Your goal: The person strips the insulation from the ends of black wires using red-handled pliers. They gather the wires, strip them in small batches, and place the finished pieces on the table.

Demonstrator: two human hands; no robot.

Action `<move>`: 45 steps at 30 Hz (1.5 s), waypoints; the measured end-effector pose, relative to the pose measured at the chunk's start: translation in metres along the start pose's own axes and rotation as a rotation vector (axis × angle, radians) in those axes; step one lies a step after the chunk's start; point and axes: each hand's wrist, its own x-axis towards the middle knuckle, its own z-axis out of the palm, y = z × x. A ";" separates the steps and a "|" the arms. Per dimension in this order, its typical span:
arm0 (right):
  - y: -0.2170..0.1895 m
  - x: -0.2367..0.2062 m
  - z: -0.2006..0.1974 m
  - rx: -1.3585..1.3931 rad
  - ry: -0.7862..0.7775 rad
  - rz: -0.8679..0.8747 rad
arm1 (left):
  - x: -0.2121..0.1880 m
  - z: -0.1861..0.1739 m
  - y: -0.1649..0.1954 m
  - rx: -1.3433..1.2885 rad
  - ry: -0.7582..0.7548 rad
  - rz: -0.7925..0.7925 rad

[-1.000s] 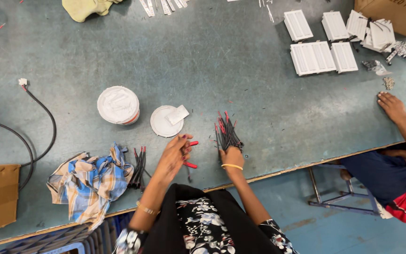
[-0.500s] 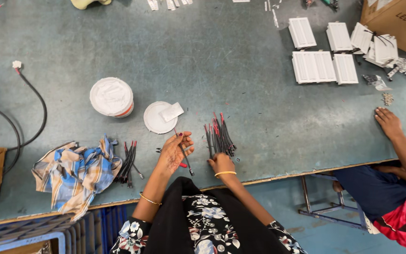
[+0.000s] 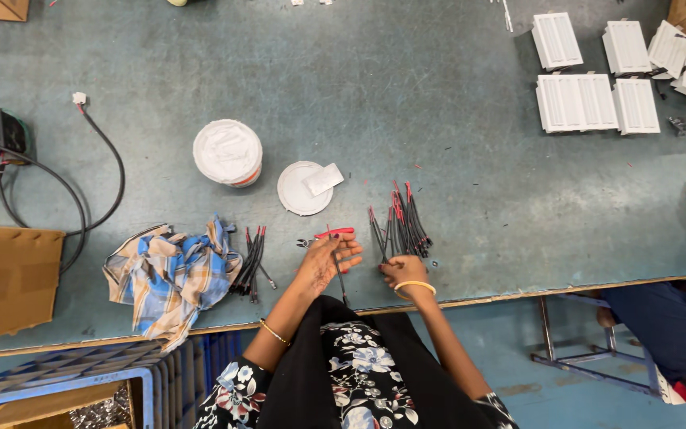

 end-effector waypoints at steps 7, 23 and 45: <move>-0.004 -0.024 -0.003 0.387 -0.299 -0.083 | -0.001 0.007 -0.013 0.102 -0.081 -0.097; -0.001 -0.009 0.004 0.441 -0.322 -0.098 | 0.018 0.029 -0.022 0.176 -0.109 -0.047; -0.035 -0.019 -0.015 0.113 -0.370 -0.196 | 0.019 0.014 0.016 0.180 -0.122 -0.019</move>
